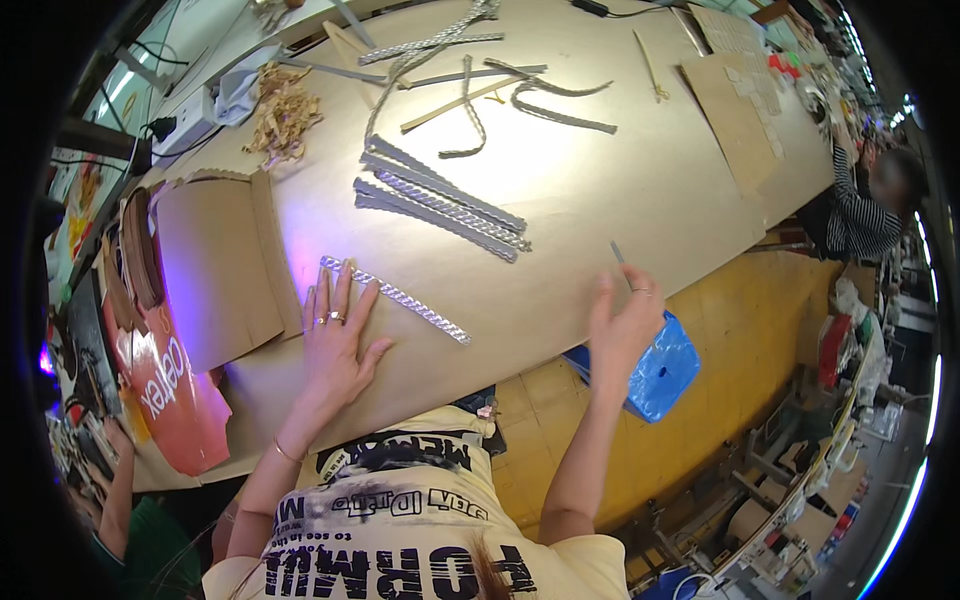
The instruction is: The person aligns and folds braided straps on a workbench, then hands them to a coworker. They later gather and bundle flat leather-like strips, organizing them into a neat stack. The task involves repeated handling of straps and strips without visible final assembly.
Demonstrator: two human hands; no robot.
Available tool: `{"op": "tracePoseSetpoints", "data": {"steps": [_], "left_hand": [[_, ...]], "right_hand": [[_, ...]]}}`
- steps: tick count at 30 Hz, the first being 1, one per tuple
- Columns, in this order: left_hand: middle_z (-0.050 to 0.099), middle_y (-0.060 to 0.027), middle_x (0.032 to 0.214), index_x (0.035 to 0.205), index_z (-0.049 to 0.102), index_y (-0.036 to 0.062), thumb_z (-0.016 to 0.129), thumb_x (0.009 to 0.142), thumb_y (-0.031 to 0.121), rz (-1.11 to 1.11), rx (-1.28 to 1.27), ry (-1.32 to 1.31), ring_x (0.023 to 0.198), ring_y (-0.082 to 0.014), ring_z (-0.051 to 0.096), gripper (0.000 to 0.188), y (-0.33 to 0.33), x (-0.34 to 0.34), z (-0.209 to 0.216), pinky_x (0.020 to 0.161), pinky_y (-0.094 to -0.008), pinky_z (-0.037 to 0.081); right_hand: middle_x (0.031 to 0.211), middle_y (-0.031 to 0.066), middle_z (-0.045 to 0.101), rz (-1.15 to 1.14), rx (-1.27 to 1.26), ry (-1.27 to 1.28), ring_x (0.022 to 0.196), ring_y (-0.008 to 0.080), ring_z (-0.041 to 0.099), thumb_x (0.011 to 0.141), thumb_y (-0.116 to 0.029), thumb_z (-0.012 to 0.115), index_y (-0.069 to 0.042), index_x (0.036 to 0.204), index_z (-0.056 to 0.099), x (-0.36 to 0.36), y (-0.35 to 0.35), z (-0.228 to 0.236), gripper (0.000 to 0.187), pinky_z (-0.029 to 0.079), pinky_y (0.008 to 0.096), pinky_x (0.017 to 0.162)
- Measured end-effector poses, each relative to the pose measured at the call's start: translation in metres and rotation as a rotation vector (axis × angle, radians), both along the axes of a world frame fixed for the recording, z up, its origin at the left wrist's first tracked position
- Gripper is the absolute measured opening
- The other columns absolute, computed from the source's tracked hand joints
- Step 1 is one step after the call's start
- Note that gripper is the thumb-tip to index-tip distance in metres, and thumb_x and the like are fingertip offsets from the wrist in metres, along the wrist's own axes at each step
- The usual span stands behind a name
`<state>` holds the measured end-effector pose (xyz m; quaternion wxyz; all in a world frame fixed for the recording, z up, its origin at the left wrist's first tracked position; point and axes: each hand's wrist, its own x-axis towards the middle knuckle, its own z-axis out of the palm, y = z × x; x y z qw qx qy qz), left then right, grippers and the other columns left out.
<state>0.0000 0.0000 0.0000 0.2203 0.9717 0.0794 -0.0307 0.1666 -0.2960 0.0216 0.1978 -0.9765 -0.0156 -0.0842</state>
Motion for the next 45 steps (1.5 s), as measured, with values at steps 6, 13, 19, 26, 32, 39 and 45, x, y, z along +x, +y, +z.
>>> {"op": "tracePoseSetpoints", "data": {"steps": [6, 13, 19, 26, 32, 39, 45], "left_hand": [[0.019, -0.0186, 0.158, 0.146, 0.042, 0.0172, 0.067, 0.085, 0.038, 0.013, -0.026, 0.001, 0.145, -0.0435, 0.013, 0.069, 0.0, 0.001, 0.005, 0.117, -0.0543, 0.014], [0.016, -0.025, 0.157, 0.145, 0.043, 0.018, 0.064, 0.088, 0.043, -0.002, -0.057, -0.017, 0.146, -0.043, 0.013, 0.066, 0.005, 0.0, -0.003, 0.117, -0.0532, 0.014], [0.017, -0.0229, 0.157, 0.144, 0.044, 0.019, 0.063, 0.089, 0.042, 0.009, -0.121, -0.062, 0.145, -0.0427, 0.014, 0.063, 0.006, -0.001, -0.003, 0.116, -0.0527, 0.017], [0.048, -0.0195, 0.138, 0.128, 0.058, 0.0051, 0.07, 0.087, 0.023, 0.19, -0.677, -0.324, 0.122, -0.0315, 0.051, 0.047, -0.001, -0.014, 0.042, 0.104, -0.0432, 0.038], [0.068, -0.0069, 0.102, 0.116, 0.065, -0.0016, 0.067, 0.092, 0.011, 0.511, -1.423, -0.244, 0.085, -0.0081, 0.059, 0.027, -0.009, -0.017, 0.044, 0.074, -0.0248, 0.048], [0.07, -0.0033, 0.089, 0.106, 0.071, -0.0012, 0.065, 0.094, 0.01, 0.587, -1.537, -0.182, 0.073, -0.0032, 0.056, 0.018, -0.024, -0.024, 0.042, 0.065, -0.0193, 0.046], [0.07, -0.0051, 0.092, 0.111, 0.07, 0.0004, 0.064, 0.094, 0.011, 0.554, -1.586, -0.188, 0.078, -0.0084, 0.061, 0.021, -0.031, -0.031, 0.037, 0.069, -0.0227, 0.049]], "right_hand": [[0.1, 0.0192, 0.064, -0.29, -0.082, 0.127, 0.097, 0.0347, 0.061, 0.094, -0.037, 0.06, 0.002, 0.109, 0.061, 0.013, -0.036, -0.003, 0.042, 0.047, 0.0406, 0.084], [0.081, 0.0177, 0.068, -0.25, -0.176, 0.293, 0.078, 0.0329, 0.065, 0.092, -0.046, 0.056, 0.001, 0.092, 0.07, 0.026, -0.031, 0.018, 0.049, 0.049, 0.0413, 0.072], [0.065, 0.003, 0.058, 0.035, 0.196, 0.254, 0.06, 0.0121, 0.051, 0.095, -0.027, 0.058, 0.001, 0.084, 0.066, 0.009, 0.036, 0.065, 0.032, 0.04, 0.0287, 0.057], [0.069, 0.0018, 0.058, 0.475, 0.657, 0.595, 0.062, 0.0063, 0.047, 0.09, -0.01, 0.068, 0.003, 0.084, 0.064, -0.074, 0.122, 0.087, 0.014, 0.039, 0.0225, 0.057], [0.073, 0.0075, 0.063, 0.481, 0.508, 0.715, 0.067, 0.0138, 0.056, 0.089, -0.017, 0.07, 0.004, 0.087, 0.065, -0.083, 0.13, 0.082, 0.022, 0.046, 0.028, 0.063], [0.093, 0.01, 0.067, 0.746, -0.005, -0.019, 0.079, 0.0266, 0.061, 0.082, -0.023, 0.075, -0.003, 0.107, 0.067, -0.085, 0.138, 0.09, 0.033, 0.049, 0.0374, 0.072], [0.09, 0.0094, 0.066, 0.776, 0.18, 0.371, 0.071, 0.0247, 0.061, 0.084, -0.016, 0.073, -0.002, 0.101, 0.069, -0.099, 0.143, 0.081, 0.023, 0.05, 0.0352, 0.068]]}}
